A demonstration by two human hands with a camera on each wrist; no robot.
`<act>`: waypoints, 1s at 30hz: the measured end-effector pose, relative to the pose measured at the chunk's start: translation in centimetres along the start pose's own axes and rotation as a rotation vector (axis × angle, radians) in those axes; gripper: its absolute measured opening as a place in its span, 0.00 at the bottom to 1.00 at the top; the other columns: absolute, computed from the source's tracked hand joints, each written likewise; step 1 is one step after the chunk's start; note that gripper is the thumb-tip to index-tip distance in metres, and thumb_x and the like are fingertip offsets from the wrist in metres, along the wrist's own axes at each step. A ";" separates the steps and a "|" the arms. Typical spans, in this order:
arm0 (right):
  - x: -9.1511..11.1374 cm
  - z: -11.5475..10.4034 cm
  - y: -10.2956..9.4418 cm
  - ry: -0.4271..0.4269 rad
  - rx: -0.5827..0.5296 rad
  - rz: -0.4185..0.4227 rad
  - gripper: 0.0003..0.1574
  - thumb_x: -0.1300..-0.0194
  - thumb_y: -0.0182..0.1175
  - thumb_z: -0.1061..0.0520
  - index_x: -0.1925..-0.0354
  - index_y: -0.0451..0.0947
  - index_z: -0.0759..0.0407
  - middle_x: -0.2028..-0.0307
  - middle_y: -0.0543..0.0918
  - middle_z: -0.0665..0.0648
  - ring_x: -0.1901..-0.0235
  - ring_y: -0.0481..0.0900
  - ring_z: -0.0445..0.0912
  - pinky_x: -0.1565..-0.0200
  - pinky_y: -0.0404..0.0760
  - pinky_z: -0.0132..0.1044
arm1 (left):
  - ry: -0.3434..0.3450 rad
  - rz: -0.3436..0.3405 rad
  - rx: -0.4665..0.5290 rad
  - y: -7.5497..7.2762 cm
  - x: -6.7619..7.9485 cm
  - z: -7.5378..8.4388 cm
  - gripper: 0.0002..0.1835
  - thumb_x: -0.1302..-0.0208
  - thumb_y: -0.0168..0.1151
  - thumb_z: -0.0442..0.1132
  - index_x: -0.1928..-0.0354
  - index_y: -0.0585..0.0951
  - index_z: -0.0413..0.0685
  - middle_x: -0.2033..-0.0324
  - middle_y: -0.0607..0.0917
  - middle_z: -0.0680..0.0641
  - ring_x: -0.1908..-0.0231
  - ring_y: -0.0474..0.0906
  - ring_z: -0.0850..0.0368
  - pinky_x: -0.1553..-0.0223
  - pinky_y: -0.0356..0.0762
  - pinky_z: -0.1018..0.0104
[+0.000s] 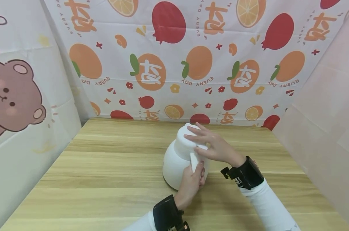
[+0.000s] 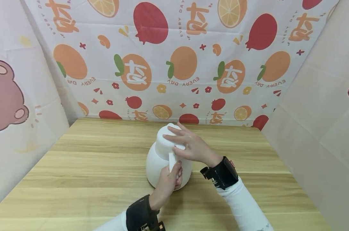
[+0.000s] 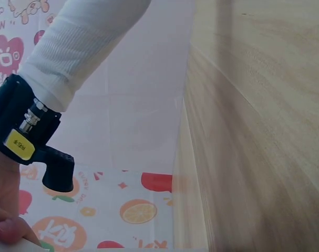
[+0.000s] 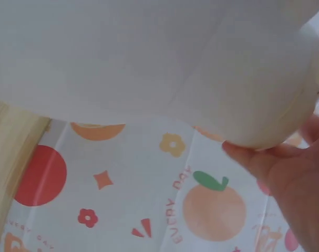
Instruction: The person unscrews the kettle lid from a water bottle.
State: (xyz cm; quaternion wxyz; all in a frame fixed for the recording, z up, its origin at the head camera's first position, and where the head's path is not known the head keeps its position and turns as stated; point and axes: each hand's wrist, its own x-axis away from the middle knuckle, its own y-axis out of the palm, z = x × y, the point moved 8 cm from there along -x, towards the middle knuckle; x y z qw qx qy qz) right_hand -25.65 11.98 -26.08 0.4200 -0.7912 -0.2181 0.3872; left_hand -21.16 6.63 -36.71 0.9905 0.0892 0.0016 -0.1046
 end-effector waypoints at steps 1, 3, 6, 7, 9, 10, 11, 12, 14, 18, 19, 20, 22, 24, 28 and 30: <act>0.0 0.2 0.0 -0.005 -0.011 -0.005 0.27 0.43 0.61 0.61 0.43 0.77 0.61 0.36 0.73 0.68 0.30 0.56 0.64 0.40 0.69 0.66 | 0.002 0.000 -0.001 0.0 0.0 0.0 0.19 0.28 0.44 0.45 0.77 0.66 0.43 0.89 0.65 0.56 0.88 0.58 0.66 0.85 0.56 0.76; 0.0 0.5 0.0 -0.012 -0.038 -0.014 0.27 0.44 0.60 0.62 0.44 0.77 0.61 0.36 0.73 0.68 0.30 0.55 0.63 0.39 0.68 0.66 | 0.008 0.000 -0.009 0.0 0.0 0.1 0.19 0.27 0.44 0.45 0.77 0.66 0.43 0.88 0.66 0.56 0.88 0.58 0.66 0.85 0.57 0.76; 0.0 1.1 0.0 -0.013 -0.081 -0.036 0.26 0.44 0.60 0.63 0.44 0.78 0.60 0.36 0.73 0.68 0.29 0.54 0.61 0.38 0.66 0.67 | 0.012 -0.003 -0.020 0.0 0.0 0.1 0.20 0.27 0.44 0.45 0.76 0.67 0.40 0.87 0.67 0.55 0.87 0.59 0.66 0.84 0.58 0.76; 0.0 1.3 0.0 -0.015 -0.094 -0.043 0.26 0.44 0.60 0.63 0.44 0.78 0.60 0.36 0.73 0.68 0.29 0.54 0.61 0.38 0.65 0.67 | 0.011 -0.004 -0.026 0.0 0.0 0.1 0.20 0.27 0.44 0.45 0.76 0.67 0.38 0.87 0.67 0.54 0.86 0.59 0.66 0.84 0.59 0.76; 0.0 1.5 0.0 -0.025 -0.123 -0.058 0.26 0.44 0.60 0.63 0.45 0.78 0.60 0.36 0.73 0.68 0.29 0.54 0.61 0.37 0.64 0.67 | 0.012 -0.007 -0.037 0.0 0.1 0.1 0.23 0.27 0.44 0.46 0.74 0.68 0.31 0.86 0.67 0.54 0.86 0.60 0.65 0.83 0.59 0.76; -0.1 1.6 0.0 -0.034 -0.139 -0.064 0.25 0.44 0.60 0.63 0.45 0.78 0.60 0.36 0.73 0.69 0.29 0.54 0.61 0.37 0.64 0.67 | 0.014 -0.008 -0.041 0.0 0.1 0.1 0.24 0.27 0.44 0.46 0.73 0.68 0.28 0.86 0.68 0.53 0.85 0.60 0.65 0.83 0.60 0.76; -0.1 1.7 0.0 -0.046 -0.161 -0.071 0.25 0.43 0.60 0.63 0.45 0.78 0.61 0.36 0.72 0.70 0.29 0.53 0.62 0.37 0.64 0.67 | 0.017 -0.010 -0.046 0.0 0.1 0.2 0.25 0.27 0.44 0.47 0.71 0.68 0.26 0.86 0.68 0.53 0.85 0.60 0.65 0.83 0.60 0.76; -0.2 1.8 0.0 -0.053 -0.184 -0.077 0.25 0.43 0.60 0.64 0.45 0.78 0.62 0.37 0.72 0.70 0.29 0.53 0.63 0.37 0.64 0.68 | 0.022 -0.011 -0.051 0.0 0.1 0.2 0.27 0.27 0.44 0.47 0.70 0.68 0.23 0.86 0.68 0.53 0.85 0.60 0.65 0.83 0.60 0.76; -0.3 2.0 0.0 -0.068 -0.230 -0.089 0.25 0.43 0.59 0.64 0.46 0.78 0.63 0.37 0.72 0.72 0.29 0.52 0.64 0.37 0.62 0.69 | 0.032 -0.013 -0.058 -0.1 0.2 0.2 0.28 0.27 0.44 0.48 0.68 0.68 0.21 0.85 0.68 0.52 0.85 0.60 0.65 0.82 0.60 0.76; -0.5 2.4 0.1 -0.060 -0.345 -0.123 0.25 0.44 0.59 0.65 0.46 0.78 0.66 0.37 0.70 0.74 0.28 0.49 0.64 0.36 0.56 0.72 | 0.048 -0.010 -0.062 -0.1 0.1 0.2 0.28 0.27 0.43 0.47 0.68 0.68 0.21 0.85 0.68 0.51 0.86 0.60 0.66 0.83 0.60 0.76; -0.5 2.5 0.1 -0.054 -0.379 -0.134 0.25 0.44 0.58 0.65 0.46 0.77 0.67 0.36 0.70 0.75 0.28 0.48 0.63 0.36 0.54 0.73 | 0.051 -0.009 -0.062 -0.1 0.1 0.2 0.28 0.27 0.43 0.46 0.69 0.68 0.21 0.85 0.68 0.51 0.85 0.60 0.66 0.83 0.60 0.77; -0.5 2.7 0.2 -0.047 -0.411 -0.145 0.25 0.45 0.58 0.65 0.46 0.77 0.68 0.36 0.69 0.75 0.27 0.47 0.63 0.36 0.53 0.74 | 0.054 -0.008 -0.062 -0.1 0.0 0.2 0.27 0.26 0.42 0.46 0.69 0.68 0.20 0.85 0.68 0.51 0.85 0.60 0.66 0.82 0.60 0.77; -0.5 3.0 0.2 -0.036 -0.472 -0.162 0.26 0.45 0.58 0.65 0.46 0.77 0.67 0.36 0.68 0.76 0.27 0.46 0.62 0.36 0.52 0.75 | 0.063 -0.007 -0.062 0.0 0.0 0.2 0.27 0.26 0.42 0.45 0.69 0.68 0.20 0.85 0.68 0.51 0.86 0.60 0.67 0.82 0.60 0.77; -0.5 3.2 0.3 -0.028 -0.532 -0.177 0.26 0.46 0.57 0.66 0.46 0.78 0.64 0.36 0.67 0.77 0.26 0.44 0.61 0.36 0.51 0.75 | 0.071 -0.008 -0.062 0.0 0.0 0.2 0.26 0.26 0.42 0.44 0.70 0.68 0.20 0.85 0.68 0.51 0.85 0.60 0.67 0.82 0.60 0.78; -0.6 3.5 0.4 -0.022 -0.588 -0.196 0.28 0.47 0.56 0.65 0.45 0.79 0.57 0.35 0.65 0.77 0.26 0.43 0.61 0.36 0.49 0.75 | 0.085 0.001 -0.062 0.1 0.1 0.3 0.26 0.26 0.42 0.44 0.70 0.68 0.21 0.85 0.67 0.50 0.85 0.60 0.67 0.81 0.59 0.78; -0.6 3.5 0.4 -0.019 -0.574 -0.194 0.28 0.46 0.55 0.64 0.45 0.79 0.59 0.34 0.66 0.76 0.26 0.43 0.61 0.37 0.49 0.76 | 0.096 0.012 -0.061 0.1 0.1 0.4 0.27 0.26 0.42 0.44 0.70 0.68 0.20 0.85 0.67 0.49 0.85 0.60 0.67 0.81 0.59 0.78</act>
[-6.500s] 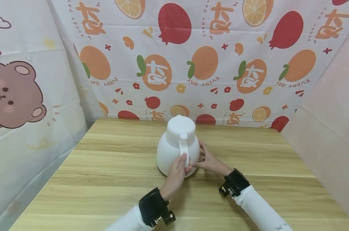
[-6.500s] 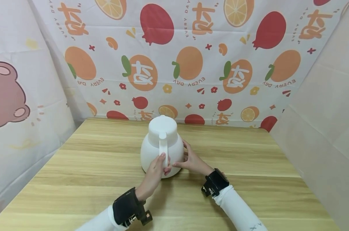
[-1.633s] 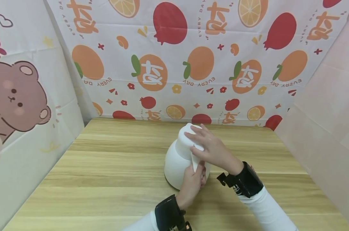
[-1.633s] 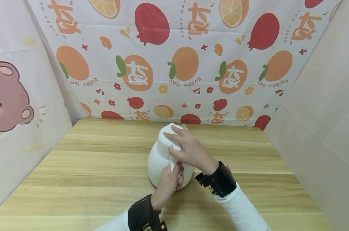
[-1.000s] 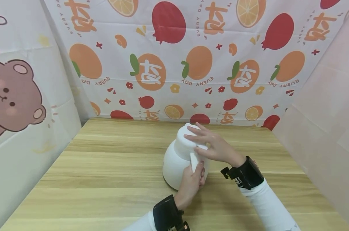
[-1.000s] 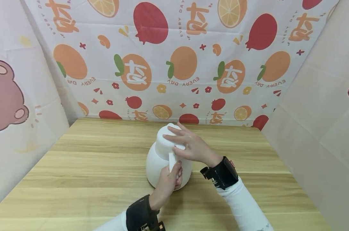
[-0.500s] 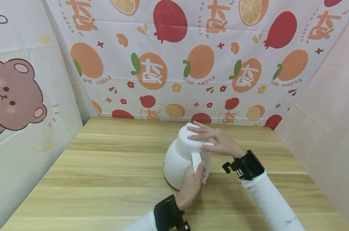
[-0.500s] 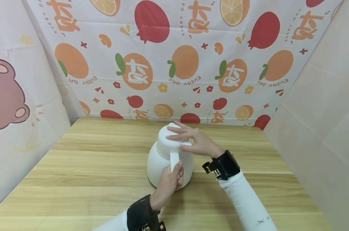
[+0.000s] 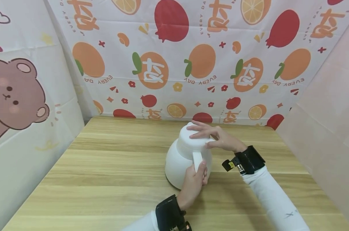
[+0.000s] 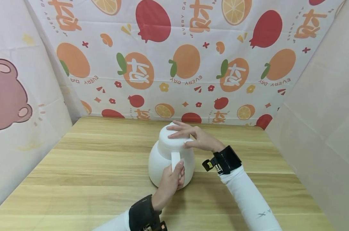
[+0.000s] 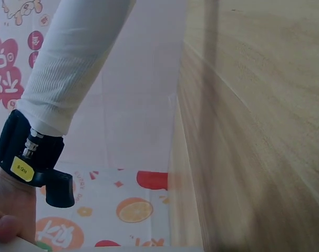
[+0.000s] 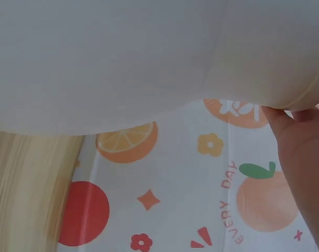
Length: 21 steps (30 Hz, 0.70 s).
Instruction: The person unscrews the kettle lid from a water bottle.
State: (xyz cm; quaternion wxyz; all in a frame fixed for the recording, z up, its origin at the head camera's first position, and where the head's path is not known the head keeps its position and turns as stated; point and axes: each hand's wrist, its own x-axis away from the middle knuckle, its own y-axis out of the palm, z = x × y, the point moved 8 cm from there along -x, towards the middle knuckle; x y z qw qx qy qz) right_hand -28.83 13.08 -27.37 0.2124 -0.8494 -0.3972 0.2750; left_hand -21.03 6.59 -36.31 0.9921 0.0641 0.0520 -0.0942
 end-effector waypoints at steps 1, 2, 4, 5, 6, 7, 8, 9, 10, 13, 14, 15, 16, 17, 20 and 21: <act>0.0 -0.1 0.0 0.003 0.025 0.006 0.27 0.46 0.55 0.64 0.45 0.79 0.60 0.34 0.66 0.76 0.26 0.44 0.61 0.37 0.50 0.76 | 0.009 0.005 -0.005 0.0 0.0 0.1 0.27 0.26 0.42 0.44 0.70 0.68 0.20 0.85 0.67 0.48 0.85 0.60 0.67 0.80 0.59 0.78; 0.1 -0.2 0.0 0.003 0.058 0.014 0.26 0.46 0.56 0.64 0.46 0.78 0.62 0.34 0.67 0.75 0.27 0.45 0.61 0.37 0.51 0.76 | 0.016 0.009 -0.011 0.0 0.1 0.1 0.27 0.26 0.42 0.44 0.70 0.68 0.20 0.85 0.67 0.48 0.85 0.60 0.67 0.80 0.59 0.78; 0.2 -0.8 0.1 0.001 0.146 0.037 0.25 0.45 0.56 0.63 0.47 0.78 0.63 0.35 0.68 0.73 0.27 0.48 0.62 0.37 0.53 0.75 | 0.027 0.016 -0.017 -0.1 0.1 0.2 0.28 0.26 0.42 0.45 0.71 0.69 0.19 0.85 0.67 0.47 0.84 0.61 0.68 0.78 0.59 0.78; 0.3 -1.1 0.1 0.002 0.196 0.053 0.25 0.45 0.57 0.63 0.47 0.78 0.63 0.35 0.69 0.72 0.28 0.50 0.62 0.37 0.55 0.74 | 0.029 0.021 -0.018 -0.1 0.1 0.3 0.28 0.26 0.42 0.45 0.71 0.69 0.19 0.85 0.67 0.48 0.85 0.60 0.68 0.78 0.59 0.78; 0.3 -1.4 0.2 0.009 0.252 0.074 0.25 0.44 0.59 0.63 0.46 0.78 0.62 0.35 0.70 0.71 0.29 0.52 0.62 0.37 0.56 0.73 | 0.028 0.025 -0.018 -0.2 0.2 0.3 0.28 0.26 0.42 0.45 0.71 0.69 0.19 0.85 0.67 0.48 0.85 0.60 0.68 0.79 0.59 0.78; 0.5 -1.8 0.3 0.021 0.316 0.101 0.25 0.44 0.61 0.62 0.46 0.78 0.61 0.35 0.71 0.70 0.29 0.55 0.62 0.37 0.60 0.71 | 0.029 0.029 -0.018 -0.2 0.1 0.2 0.28 0.26 0.42 0.45 0.71 0.69 0.19 0.85 0.67 0.48 0.85 0.60 0.68 0.79 0.59 0.78; 0.5 -2.3 0.4 0.032 0.381 0.130 0.26 0.44 0.62 0.60 0.45 0.78 0.60 0.36 0.72 0.69 0.30 0.58 0.62 0.37 0.63 0.69 | 0.025 0.031 -0.011 -0.1 0.1 0.2 0.28 0.26 0.42 0.45 0.70 0.68 0.18 0.85 0.67 0.49 0.85 0.60 0.68 0.80 0.59 0.79; 0.5 -2.7 0.6 0.042 0.449 0.160 0.27 0.45 0.64 0.59 0.45 0.77 0.60 0.36 0.73 0.68 0.32 0.60 0.62 0.38 0.66 0.67 | 0.022 0.034 -0.005 -0.2 0.1 0.2 0.28 0.26 0.42 0.45 0.70 0.68 0.18 0.86 0.67 0.49 0.86 0.59 0.68 0.81 0.58 0.79; 0.5 -3.1 0.8 0.052 0.510 0.192 0.29 0.45 0.65 0.58 0.44 0.77 0.60 0.36 0.73 0.68 0.33 0.62 0.62 0.38 0.68 0.65 | 0.020 0.037 0.001 -0.2 0.1 0.2 0.28 0.26 0.42 0.45 0.69 0.68 0.17 0.86 0.66 0.49 0.86 0.59 0.68 0.82 0.58 0.79; 0.2 -3.9 1.5 0.111 0.696 0.283 0.33 0.45 0.66 0.50 0.42 0.74 0.59 0.36 0.73 0.66 0.35 0.68 0.60 0.42 0.74 0.61 | 0.018 0.037 0.014 -0.1 0.1 0.3 0.29 0.26 0.42 0.45 0.68 0.67 0.16 0.87 0.66 0.50 0.87 0.59 0.69 0.82 0.58 0.79; 0.1 -4.1 1.8 0.128 0.745 0.307 0.35 0.45 0.66 0.48 0.41 0.74 0.60 0.36 0.73 0.67 0.36 0.68 0.60 0.42 0.75 0.60 | 0.015 0.035 0.019 -0.1 0.1 0.3 0.30 0.26 0.42 0.46 0.68 0.67 0.16 0.87 0.66 0.50 0.87 0.58 0.68 0.82 0.58 0.78; -0.1 -4.3 2.0 0.150 0.786 0.329 0.36 0.45 0.65 0.47 0.40 0.73 0.60 0.36 0.73 0.67 0.37 0.69 0.60 0.42 0.75 0.60 | 0.016 0.034 0.020 -0.1 0.1 0.3 0.30 0.26 0.43 0.47 0.69 0.67 0.16 0.87 0.66 0.50 0.87 0.58 0.68 0.82 0.58 0.78; -0.2 -4.3 2.2 0.177 0.823 0.346 0.37 0.44 0.64 0.45 0.40 0.72 0.60 0.36 0.73 0.67 0.37 0.70 0.60 0.43 0.76 0.59 | 0.015 0.033 0.024 0.0 0.1 0.3 0.31 0.27 0.43 0.48 0.69 0.67 0.17 0.87 0.66 0.49 0.87 0.58 0.68 0.82 0.58 0.78; -0.4 -4.2 2.3 0.207 0.858 0.359 0.38 0.44 0.63 0.43 0.39 0.72 0.59 0.37 0.74 0.66 0.38 0.71 0.59 0.43 0.77 0.59 | 0.014 0.033 0.028 0.0 0.1 0.3 0.31 0.27 0.43 0.49 0.70 0.66 0.18 0.87 0.66 0.49 0.87 0.58 0.68 0.82 0.58 0.78; -0.8 -4.0 2.5 0.283 0.928 0.383 0.39 0.44 0.61 0.38 0.39 0.73 0.56 0.38 0.75 0.66 0.39 0.73 0.59 0.46 0.78 0.58 | 0.014 0.034 0.040 0.1 0.1 0.3 0.30 0.28 0.44 0.50 0.71 0.67 0.22 0.86 0.66 0.49 0.87 0.59 0.67 0.82 0.58 0.77; -1.0 -3.9 2.5 0.303 0.945 0.386 0.39 0.44 0.61 0.37 0.39 0.73 0.55 0.38 0.76 0.66 0.40 0.74 0.59 0.48 0.79 0.58 | 0.015 0.036 0.042 0.1 0.0 0.3 0.30 0.28 0.44 0.50 0.72 0.67 0.23 0.86 0.65 0.49 0.87 0.59 0.67 0.83 0.58 0.77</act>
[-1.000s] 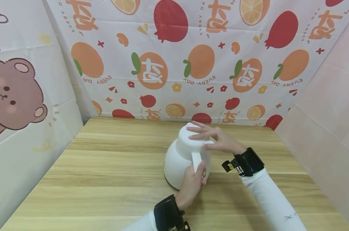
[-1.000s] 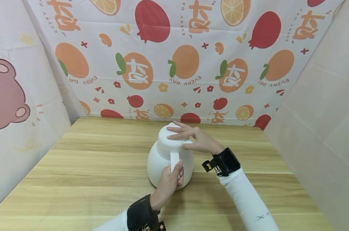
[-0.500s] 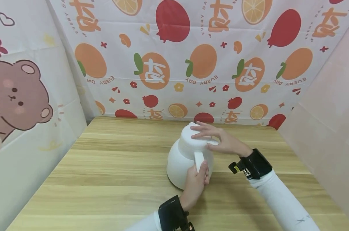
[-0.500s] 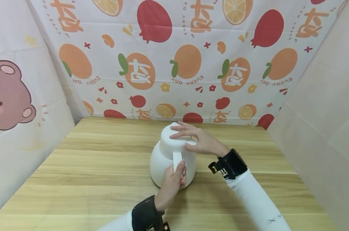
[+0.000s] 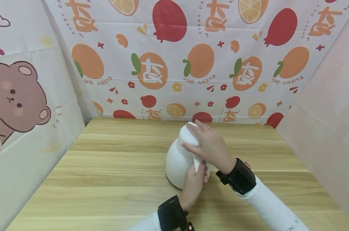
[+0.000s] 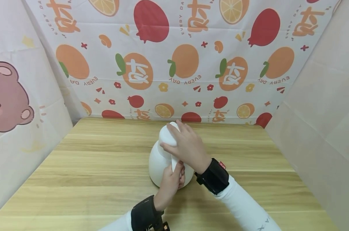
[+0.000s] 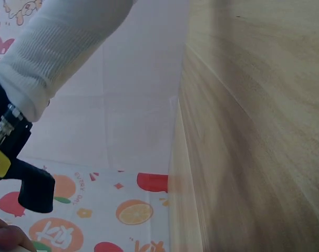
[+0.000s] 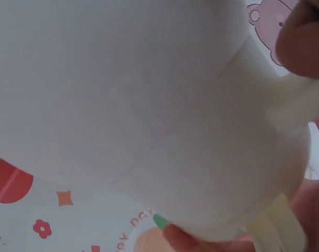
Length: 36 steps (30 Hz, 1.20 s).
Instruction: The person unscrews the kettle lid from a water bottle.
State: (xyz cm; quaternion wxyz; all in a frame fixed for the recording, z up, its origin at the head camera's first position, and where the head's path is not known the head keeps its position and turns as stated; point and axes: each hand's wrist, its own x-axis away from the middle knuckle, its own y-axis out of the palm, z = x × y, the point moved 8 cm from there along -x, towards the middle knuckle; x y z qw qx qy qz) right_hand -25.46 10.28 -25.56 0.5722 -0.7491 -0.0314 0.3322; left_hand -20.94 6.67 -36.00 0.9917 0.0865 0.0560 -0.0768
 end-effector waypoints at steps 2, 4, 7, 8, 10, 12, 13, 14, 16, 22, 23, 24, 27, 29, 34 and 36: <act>-0.2 -0.1 0.1 0.019 0.021 0.000 0.39 0.44 0.60 0.35 0.39 0.74 0.52 0.38 0.76 0.65 0.41 0.75 0.59 0.51 0.81 0.59 | 0.002 0.006 0.002 0.0 -0.1 0.1 0.30 0.27 0.44 0.50 0.72 0.67 0.22 0.87 0.66 0.48 0.87 0.59 0.67 0.83 0.58 0.77; -0.3 -0.1 0.1 0.024 0.033 0.015 0.38 0.45 0.60 0.35 0.40 0.75 0.51 0.38 0.77 0.65 0.43 0.77 0.60 0.55 0.83 0.59 | 0.009 0.010 -0.006 -0.1 -0.1 0.1 0.30 0.27 0.44 0.48 0.72 0.67 0.21 0.87 0.66 0.48 0.87 0.59 0.67 0.83 0.58 0.77; -0.3 -0.2 0.0 0.006 0.054 0.056 0.37 0.46 0.62 0.35 0.42 0.76 0.49 0.41 0.79 0.65 0.46 0.78 0.60 0.60 0.85 0.57 | 0.017 0.007 -0.012 -0.1 -0.1 0.1 0.29 0.26 0.43 0.46 0.72 0.67 0.20 0.87 0.66 0.48 0.87 0.59 0.68 0.82 0.58 0.78; -0.3 -0.2 -0.1 -0.002 0.062 0.072 0.36 0.47 0.62 0.35 0.42 0.77 0.49 0.41 0.80 0.64 0.47 0.79 0.60 0.61 0.85 0.56 | 0.017 0.003 -0.010 -0.1 -0.1 0.1 0.28 0.26 0.43 0.45 0.72 0.67 0.19 0.87 0.66 0.48 0.87 0.59 0.68 0.82 0.58 0.78; -0.2 -0.2 -0.1 -0.020 0.081 0.103 0.36 0.48 0.63 0.35 0.43 0.78 0.49 0.43 0.81 0.64 0.48 0.80 0.59 0.64 0.86 0.54 | 0.016 -0.005 -0.007 0.0 -0.1 0.0 0.27 0.26 0.43 0.43 0.71 0.67 0.18 0.86 0.66 0.49 0.87 0.59 0.68 0.82 0.59 0.78; -0.2 -0.1 -0.1 -0.036 0.093 0.133 0.36 0.49 0.63 0.35 0.44 0.79 0.48 0.44 0.82 0.64 0.49 0.81 0.58 0.67 0.86 0.52 | 0.007 -0.015 -0.002 0.0 -0.1 -0.1 0.26 0.26 0.42 0.42 0.71 0.67 0.18 0.86 0.66 0.49 0.87 0.60 0.68 0.82 0.60 0.78; -0.2 -0.1 -0.2 -0.044 0.095 0.148 0.35 0.49 0.64 0.35 0.45 0.79 0.48 0.45 0.83 0.63 0.50 0.81 0.58 0.68 0.86 0.50 | 0.002 -0.020 -0.001 0.0 -0.1 -0.1 0.26 0.26 0.42 0.42 0.70 0.67 0.18 0.86 0.66 0.49 0.86 0.60 0.68 0.82 0.60 0.78; -0.2 -0.1 -0.2 -0.054 0.097 0.161 0.35 0.50 0.64 0.35 0.46 0.80 0.48 0.46 0.83 0.63 0.50 0.82 0.58 0.70 0.86 0.49 | -0.004 -0.025 0.002 0.0 -0.1 -0.2 0.26 0.26 0.43 0.42 0.70 0.67 0.18 0.86 0.66 0.50 0.86 0.60 0.68 0.81 0.60 0.78; -0.2 0.0 -0.2 -0.076 0.091 0.186 0.34 0.51 0.64 0.35 0.47 0.81 0.48 0.47 0.84 0.63 0.51 0.82 0.57 0.71 0.86 0.47 | -0.014 -0.035 0.004 0.0 -0.1 -0.3 0.26 0.26 0.42 0.43 0.69 0.67 0.19 0.85 0.66 0.50 0.86 0.60 0.68 0.80 0.60 0.77; -0.5 0.4 -0.1 -0.172 0.045 0.206 0.34 0.53 0.66 0.37 0.48 0.82 0.47 0.49 0.86 0.61 0.51 0.83 0.55 0.73 0.84 0.42 | -0.037 -0.046 0.002 0.0 -0.1 -0.3 0.23 0.26 0.41 0.41 0.68 0.67 0.20 0.84 0.66 0.51 0.84 0.60 0.67 0.79 0.59 0.77; -0.5 0.6 0.0 -0.191 0.039 0.204 0.34 0.54 0.66 0.37 0.48 0.82 0.47 0.49 0.86 0.60 0.51 0.83 0.54 0.72 0.84 0.42 | -0.038 -0.044 0.003 -0.1 -0.1 -0.3 0.23 0.26 0.42 0.41 0.69 0.67 0.20 0.83 0.66 0.51 0.84 0.60 0.67 0.79 0.59 0.77; -0.5 0.7 0.0 -0.209 0.032 0.198 0.34 0.54 0.66 0.37 0.48 0.82 0.47 0.49 0.86 0.60 0.51 0.83 0.54 0.72 0.84 0.42 | -0.036 -0.042 0.004 -0.1 -0.1 -0.2 0.23 0.26 0.42 0.41 0.69 0.67 0.21 0.83 0.66 0.51 0.84 0.60 0.67 0.79 0.59 0.77; -0.7 1.2 0.2 -0.252 -0.006 0.164 0.35 0.55 0.67 0.39 0.47 0.81 0.46 0.48 0.85 0.59 0.49 0.82 0.53 0.69 0.85 0.43 | -0.028 -0.033 0.008 -0.1 0.1 0.0 0.24 0.27 0.44 0.42 0.70 0.67 0.21 0.84 0.66 0.50 0.84 0.61 0.67 0.80 0.59 0.77; -0.9 1.4 0.3 -0.286 -0.032 0.135 0.35 0.55 0.67 0.40 0.46 0.81 0.46 0.47 0.85 0.59 0.48 0.81 0.53 0.67 0.85 0.43 | -0.019 -0.030 0.016 -0.1 0.1 0.2 0.24 0.27 0.45 0.42 0.70 0.67 0.21 0.84 0.66 0.50 0.84 0.61 0.67 0.80 0.60 0.77; -1.4 1.8 0.5 -0.367 -0.147 0.047 0.35 0.55 0.69 0.43 0.46 0.80 0.48 0.45 0.84 0.60 0.46 0.80 0.54 0.61 0.85 0.46 | -0.018 -0.031 0.003 -0.2 0.1 0.2 0.24 0.27 0.45 0.42 0.69 0.68 0.20 0.85 0.66 0.51 0.84 0.61 0.68 0.80 0.60 0.78; -1.5 2.0 0.6 -0.388 -0.189 0.009 0.35 0.55 0.70 0.45 0.46 0.80 0.50 0.45 0.83 0.61 0.45 0.79 0.55 0.58 0.85 0.49 | -0.019 -0.034 -0.011 -0.2 0.1 0.1 0.24 0.27 0.44 0.42 0.69 0.67 0.20 0.85 0.67 0.51 0.84 0.61 0.68 0.80 0.60 0.78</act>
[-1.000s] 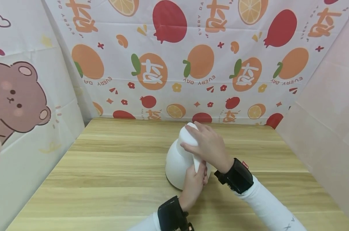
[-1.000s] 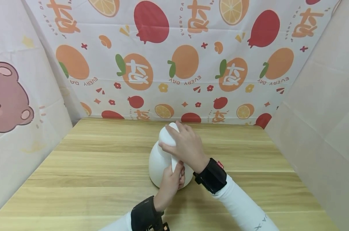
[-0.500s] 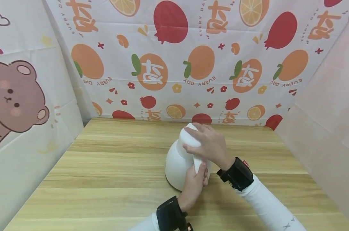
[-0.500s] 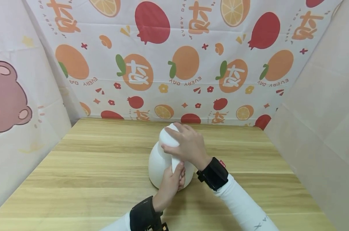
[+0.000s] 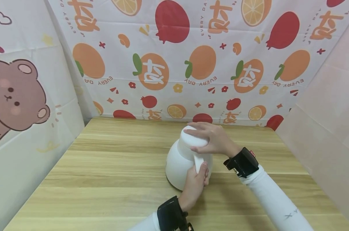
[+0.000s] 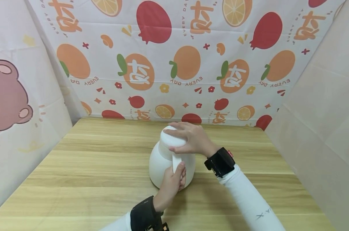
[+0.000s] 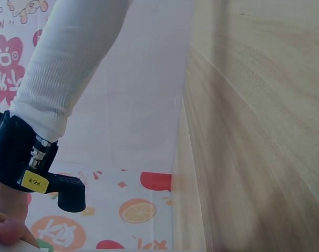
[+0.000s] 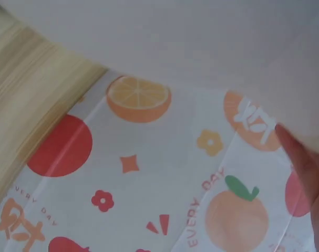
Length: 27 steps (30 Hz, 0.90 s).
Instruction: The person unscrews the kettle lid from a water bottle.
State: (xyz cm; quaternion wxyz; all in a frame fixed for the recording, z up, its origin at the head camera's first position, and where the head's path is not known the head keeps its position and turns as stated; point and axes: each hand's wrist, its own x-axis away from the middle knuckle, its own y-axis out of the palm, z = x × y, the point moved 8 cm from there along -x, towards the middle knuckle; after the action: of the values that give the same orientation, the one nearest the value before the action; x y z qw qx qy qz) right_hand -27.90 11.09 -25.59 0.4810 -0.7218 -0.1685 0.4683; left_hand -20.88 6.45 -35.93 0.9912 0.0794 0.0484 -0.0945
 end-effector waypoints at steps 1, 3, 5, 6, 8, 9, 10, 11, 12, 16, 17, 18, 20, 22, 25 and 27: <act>0.0 0.1 0.0 -0.004 -0.018 -0.016 0.35 0.55 0.70 0.45 0.46 0.80 0.50 0.44 0.83 0.61 0.45 0.79 0.55 0.56 0.85 0.50 | 0.002 -0.003 -0.007 0.0 0.0 0.0 0.24 0.27 0.44 0.42 0.69 0.67 0.20 0.85 0.67 0.51 0.84 0.61 0.68 0.80 0.59 0.78; -0.1 0.1 0.0 -0.005 -0.039 -0.047 0.35 0.54 0.70 0.45 0.45 0.79 0.51 0.43 0.82 0.62 0.44 0.78 0.56 0.54 0.84 0.52 | 0.006 -0.007 -0.016 0.0 -0.1 -0.1 0.25 0.26 0.43 0.42 0.69 0.67 0.20 0.85 0.67 0.50 0.84 0.60 0.68 0.80 0.59 0.78; -0.1 0.0 -0.1 0.012 -0.040 -0.081 0.35 0.52 0.69 0.45 0.44 0.78 0.50 0.41 0.80 0.62 0.42 0.76 0.56 0.52 0.82 0.53 | 0.010 -0.005 -0.018 0.0 -0.2 -0.1 0.25 0.26 0.42 0.41 0.69 0.67 0.19 0.85 0.67 0.50 0.85 0.60 0.68 0.80 0.60 0.78; -0.1 -0.1 -0.1 0.028 -0.033 -0.101 0.36 0.51 0.69 0.44 0.43 0.77 0.50 0.40 0.79 0.62 0.41 0.75 0.56 0.50 0.82 0.54 | 0.013 -0.003 -0.019 0.0 -0.3 -0.1 0.25 0.26 0.41 0.41 0.69 0.67 0.19 0.85 0.66 0.49 0.85 0.60 0.68 0.80 0.60 0.78; -0.2 -0.4 -0.1 0.070 0.002 -0.133 0.36 0.50 0.67 0.42 0.42 0.76 0.50 0.39 0.78 0.62 0.40 0.74 0.56 0.47 0.79 0.57 | 0.015 0.007 -0.020 0.0 -0.3 -0.2 0.24 0.26 0.41 0.41 0.70 0.67 0.19 0.85 0.66 0.49 0.85 0.60 0.68 0.80 0.60 0.78; -0.2 -0.6 -0.1 0.093 0.035 -0.141 0.37 0.48 0.66 0.41 0.41 0.75 0.50 0.38 0.77 0.62 0.39 0.73 0.57 0.45 0.78 0.57 | 0.017 0.014 -0.018 -0.1 -0.3 -0.2 0.24 0.26 0.41 0.41 0.70 0.68 0.19 0.86 0.66 0.49 0.86 0.60 0.68 0.80 0.60 0.78; -0.2 -0.9 -0.1 0.117 0.071 -0.140 0.37 0.47 0.65 0.40 0.41 0.74 0.51 0.38 0.77 0.62 0.39 0.73 0.57 0.44 0.77 0.58 | 0.021 0.021 -0.018 -0.1 -0.3 -0.2 0.24 0.26 0.42 0.40 0.71 0.68 0.20 0.86 0.66 0.49 0.86 0.60 0.68 0.80 0.59 0.78; -0.3 -1.2 -0.2 0.143 0.110 -0.127 0.38 0.47 0.64 0.38 0.40 0.74 0.52 0.38 0.77 0.62 0.40 0.74 0.57 0.44 0.77 0.57 | 0.023 0.027 -0.016 -0.1 -0.3 -0.2 0.25 0.26 0.42 0.41 0.72 0.68 0.20 0.87 0.66 0.49 0.86 0.60 0.68 0.81 0.59 0.78; -0.3 -1.5 -0.3 0.162 0.155 -0.105 0.39 0.46 0.63 0.37 0.40 0.74 0.53 0.39 0.78 0.62 0.41 0.75 0.57 0.45 0.78 0.57 | 0.026 0.030 -0.014 -0.2 -0.3 -0.2 0.25 0.26 0.42 0.41 0.73 0.68 0.20 0.87 0.66 0.49 0.86 0.60 0.68 0.81 0.59 0.78; -0.3 -3.0 -0.8 0.212 0.292 0.032 0.36 0.46 0.63 0.37 0.45 0.78 0.57 0.47 0.84 0.62 0.48 0.81 0.55 0.52 0.84 0.51 | 0.034 0.032 0.001 -0.1 -0.3 -0.2 0.26 0.26 0.42 0.42 0.73 0.67 0.20 0.87 0.65 0.48 0.87 0.59 0.68 0.81 0.58 0.78; -0.2 -3.3 -0.9 0.220 0.309 0.063 0.35 0.46 0.64 0.38 0.47 0.79 0.58 0.49 0.85 0.62 0.49 0.82 0.55 0.53 0.85 0.50 | 0.034 0.027 0.005 -0.1 -0.3 -0.2 0.26 0.26 0.42 0.42 0.72 0.67 0.19 0.87 0.65 0.48 0.87 0.58 0.68 0.81 0.57 0.78; -0.1 -3.6 -1.0 0.224 0.322 0.088 0.33 0.47 0.65 0.39 0.48 0.80 0.58 0.50 0.86 0.62 0.50 0.83 0.55 0.54 0.85 0.50 | 0.033 0.025 0.007 0.0 -0.3 -0.3 0.27 0.26 0.42 0.42 0.71 0.66 0.18 0.87 0.65 0.48 0.87 0.58 0.68 0.81 0.57 0.78; 0.1 -3.8 -1.0 0.236 0.323 0.119 0.31 0.47 0.66 0.41 0.50 0.81 0.58 0.50 0.86 0.62 0.50 0.82 0.55 0.55 0.85 0.51 | 0.035 0.024 0.010 0.0 -0.3 -0.2 0.26 0.26 0.42 0.42 0.71 0.66 0.17 0.86 0.65 0.48 0.87 0.59 0.68 0.81 0.58 0.78; 0.2 -3.9 -1.0 0.247 0.313 0.136 0.31 0.48 0.67 0.42 0.50 0.82 0.58 0.50 0.86 0.63 0.49 0.82 0.56 0.55 0.85 0.52 | 0.033 0.025 0.010 0.0 -0.3 -0.2 0.25 0.26 0.42 0.40 0.71 0.66 0.18 0.86 0.65 0.49 0.87 0.59 0.68 0.81 0.58 0.78; 0.2 -3.9 -1.1 0.238 0.301 0.145 0.32 0.48 0.67 0.42 0.49 0.82 0.58 0.49 0.86 0.63 0.48 0.82 0.56 0.57 0.85 0.51 | 0.030 0.030 0.014 0.0 -0.3 -0.1 0.25 0.26 0.42 0.41 0.72 0.67 0.20 0.86 0.65 0.49 0.87 0.59 0.68 0.81 0.57 0.77; 0.2 -3.9 -1.1 0.228 0.296 0.143 0.31 0.48 0.66 0.42 0.49 0.82 0.57 0.49 0.86 0.62 0.47 0.81 0.56 0.58 0.86 0.50 | 0.028 0.030 0.015 0.0 -0.3 -0.1 0.25 0.26 0.42 0.41 0.73 0.67 0.21 0.86 0.65 0.49 0.87 0.59 0.68 0.81 0.57 0.77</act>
State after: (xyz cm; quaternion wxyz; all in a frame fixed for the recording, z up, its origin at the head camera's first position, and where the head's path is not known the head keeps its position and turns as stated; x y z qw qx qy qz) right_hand -24.28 9.73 -24.36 0.5634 -0.7018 0.0094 0.4359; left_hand -21.16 6.48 -36.02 0.9911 0.0890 0.0602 -0.0788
